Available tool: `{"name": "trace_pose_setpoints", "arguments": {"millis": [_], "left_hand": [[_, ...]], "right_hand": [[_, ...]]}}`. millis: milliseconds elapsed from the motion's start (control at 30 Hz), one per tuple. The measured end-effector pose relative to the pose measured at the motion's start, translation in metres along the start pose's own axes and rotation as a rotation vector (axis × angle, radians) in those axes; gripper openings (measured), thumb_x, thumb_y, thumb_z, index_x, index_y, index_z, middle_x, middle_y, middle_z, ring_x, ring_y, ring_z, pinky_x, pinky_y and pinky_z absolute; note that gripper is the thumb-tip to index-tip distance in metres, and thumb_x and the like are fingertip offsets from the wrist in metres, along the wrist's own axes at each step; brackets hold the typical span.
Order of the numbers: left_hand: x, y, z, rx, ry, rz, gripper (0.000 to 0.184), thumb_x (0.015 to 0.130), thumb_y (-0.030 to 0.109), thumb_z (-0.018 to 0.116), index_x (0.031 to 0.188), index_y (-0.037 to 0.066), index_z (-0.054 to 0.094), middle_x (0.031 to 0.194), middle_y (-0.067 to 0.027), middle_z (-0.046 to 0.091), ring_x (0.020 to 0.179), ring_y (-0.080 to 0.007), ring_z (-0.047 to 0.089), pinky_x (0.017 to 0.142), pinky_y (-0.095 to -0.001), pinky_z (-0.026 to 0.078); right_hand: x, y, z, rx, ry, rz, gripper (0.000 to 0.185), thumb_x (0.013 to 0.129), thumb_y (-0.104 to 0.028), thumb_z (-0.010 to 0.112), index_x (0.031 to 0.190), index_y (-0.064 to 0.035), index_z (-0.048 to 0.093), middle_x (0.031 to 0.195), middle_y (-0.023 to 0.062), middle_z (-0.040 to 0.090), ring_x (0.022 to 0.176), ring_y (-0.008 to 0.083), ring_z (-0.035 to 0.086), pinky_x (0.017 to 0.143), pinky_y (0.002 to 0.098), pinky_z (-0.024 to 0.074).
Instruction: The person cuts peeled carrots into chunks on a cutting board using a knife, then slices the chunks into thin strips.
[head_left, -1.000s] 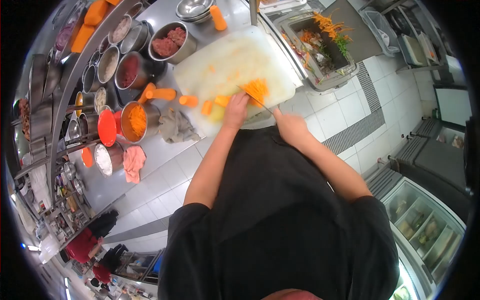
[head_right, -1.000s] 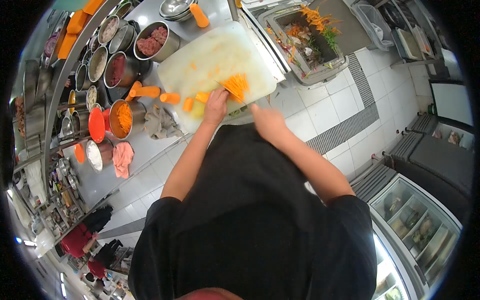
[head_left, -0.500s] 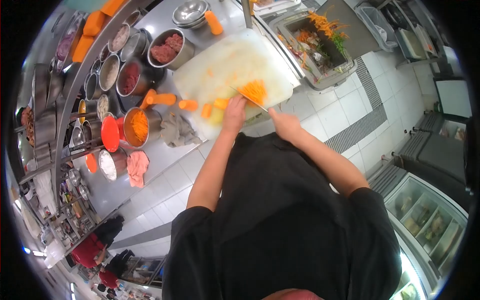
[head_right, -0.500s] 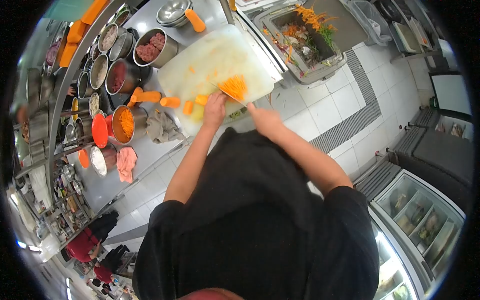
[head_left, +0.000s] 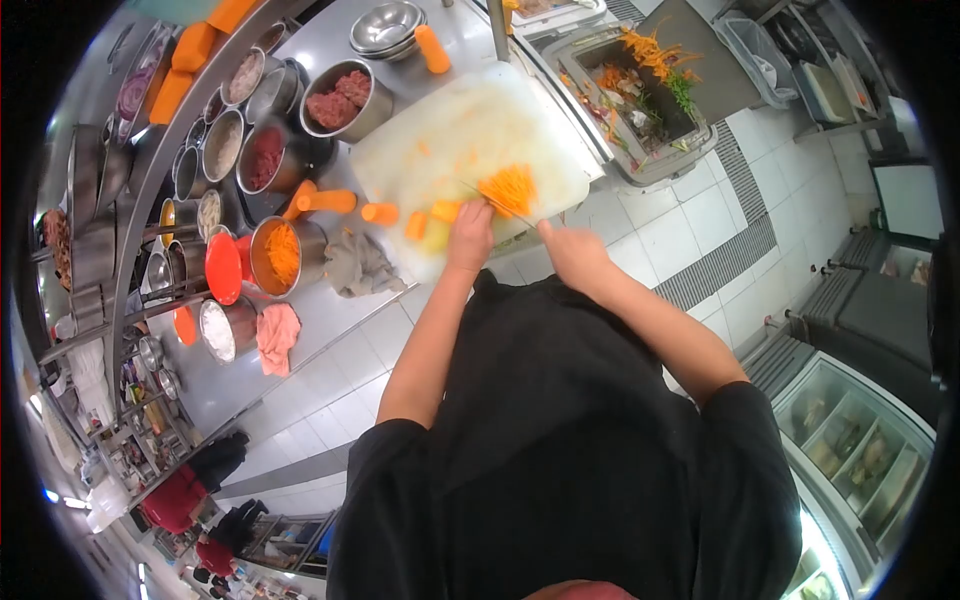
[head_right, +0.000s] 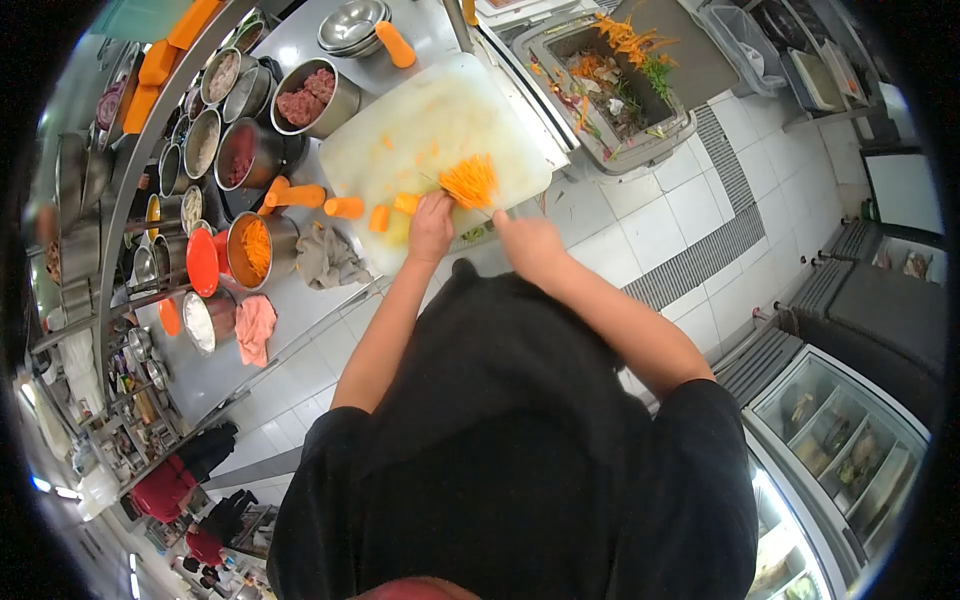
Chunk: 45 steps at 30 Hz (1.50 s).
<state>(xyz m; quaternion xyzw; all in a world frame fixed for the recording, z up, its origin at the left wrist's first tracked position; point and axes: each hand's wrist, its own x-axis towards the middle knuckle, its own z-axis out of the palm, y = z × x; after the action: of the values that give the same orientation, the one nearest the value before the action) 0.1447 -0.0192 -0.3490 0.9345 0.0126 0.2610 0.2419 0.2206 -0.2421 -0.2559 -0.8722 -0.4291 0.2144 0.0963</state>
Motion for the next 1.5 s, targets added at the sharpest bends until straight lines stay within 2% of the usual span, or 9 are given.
{"name": "trace_pose_setpoints", "arguments": {"millis": [433, 533, 600, 700, 867, 1067, 1267, 1433, 1500], "left_hand": [[-0.005, 0.008, -0.005, -0.011, -0.031, -0.003, 0.024, 0.078, -0.008, 0.063, 0.101, -0.002, 0.066, 0.112, -0.0176, 0.066, 0.104, -0.0374, 0.064, 0.091, -0.0447, 0.054], [0.006, 0.005, -0.005, 0.003, -0.035, 0.018, 0.024, 0.077, -0.008, 0.063, 0.100, -0.001, 0.066, 0.113, -0.0177, 0.066, 0.104, -0.0372, 0.063, 0.091, -0.0446, 0.054], [0.002, 0.005, -0.007, 0.008, -0.053, 0.036, 0.024, 0.077, -0.007, 0.063, 0.100, -0.001, 0.066, 0.114, -0.0175, 0.066, 0.104, -0.0371, 0.063, 0.091, -0.0446, 0.054], [-0.006, 0.009, -0.013, 0.031, -0.082, 0.043, 0.021, 0.079, -0.007, 0.065, 0.098, -0.001, 0.065, 0.114, -0.0180, 0.066, 0.105, -0.0374, 0.063, 0.091, -0.0448, 0.054], [0.015, 0.015, -0.072, 0.111, -0.146, -0.234, 0.042, 0.083, -0.001, 0.072, 0.124, 0.000, 0.063, 0.131, -0.0218, 0.061, 0.128, -0.0404, 0.055, 0.110, -0.0469, 0.045], [0.009, -0.016, -0.073, 0.152, -0.437, -0.312, 0.060, 0.081, 0.005, 0.078, 0.138, 0.003, 0.059, 0.143, -0.0212, 0.055, 0.135, -0.0393, 0.051, 0.115, -0.0471, 0.041], [0.017, 0.002, -0.043, -0.094, -0.360, -0.297, 0.055, 0.083, 0.004, 0.076, 0.135, 0.002, 0.059, 0.147, -0.0232, 0.052, 0.136, -0.0438, 0.049, 0.114, -0.0488, 0.043], [-0.001, 0.020, -0.051, -0.009, -0.183, -0.345, 0.048, 0.081, 0.007, 0.081, 0.126, 0.003, 0.065, 0.141, -0.0214, 0.055, 0.133, -0.0426, 0.051, 0.111, -0.0471, 0.045], [-0.011, 0.016, -0.046, 0.017, -0.188, -0.294, 0.046, 0.080, 0.008, 0.083, 0.123, 0.003, 0.067, 0.137, -0.0193, 0.057, 0.130, -0.0408, 0.053, 0.109, -0.0467, 0.046]], "right_hand": [[-0.003, -0.001, 0.023, 0.093, -0.102, 0.106, 0.038, 0.086, -0.002, 0.062, 0.121, -0.0054, 0.047, 0.086, 0.0191, 0.073, 0.083, 0.0433, 0.072, 0.069, 0.0553, 0.0548], [0.010, -0.006, 0.015, 0.032, -0.004, 0.034, 0.027, 0.090, -0.002, 0.058, 0.116, -0.0032, 0.050, 0.085, 0.0197, 0.074, 0.080, 0.0400, 0.074, 0.067, 0.0508, 0.0570], [0.006, -0.013, -0.012, 0.059, -0.158, 0.126, 0.036, 0.088, -0.001, 0.059, 0.122, -0.0057, 0.047, 0.090, 0.0201, 0.073, 0.087, 0.0438, 0.072, 0.071, 0.0544, 0.0551], [0.004, -0.002, 0.018, 0.138, -0.125, 0.108, 0.036, 0.089, -0.001, 0.058, 0.123, -0.0063, 0.047, 0.092, 0.0207, 0.073, 0.089, 0.0438, 0.072, 0.072, 0.0545, 0.0553], [0.007, -0.007, 0.012, 0.087, -0.190, 0.101, 0.041, 0.090, -0.001, 0.058, 0.129, -0.0045, 0.047, 0.095, 0.0213, 0.074, 0.092, 0.0414, 0.074, 0.074, 0.0526, 0.0572], [0.020, 0.000, 0.019, 0.107, -0.128, 0.086, 0.040, 0.090, -0.001, 0.056, 0.129, -0.0047, 0.048, 0.096, 0.0218, 0.074, 0.093, 0.0413, 0.073, 0.076, 0.0524, 0.0571], [0.020, 0.012, 0.017, 0.123, -0.084, 0.073, 0.035, 0.089, 0.002, 0.053, 0.121, -0.0075, 0.046, 0.089, 0.0245, 0.071, 0.087, 0.0461, 0.070, 0.073, 0.0562, 0.0543], [0.017, 0.010, 0.013, 0.068, -0.070, 0.038, 0.035, 0.088, 0.003, 0.053, 0.121, -0.0080, 0.047, 0.084, 0.0234, 0.070, 0.082, 0.0470, 0.070, 0.070, 0.0567, 0.0541], [0.014, 0.003, 0.010, 0.008, -0.099, 0.022, 0.037, 0.091, 0.000, 0.055, 0.127, -0.0069, 0.048, 0.088, 0.0189, 0.075, 0.083, 0.0405, 0.074, 0.071, 0.0508, 0.0581]]}}
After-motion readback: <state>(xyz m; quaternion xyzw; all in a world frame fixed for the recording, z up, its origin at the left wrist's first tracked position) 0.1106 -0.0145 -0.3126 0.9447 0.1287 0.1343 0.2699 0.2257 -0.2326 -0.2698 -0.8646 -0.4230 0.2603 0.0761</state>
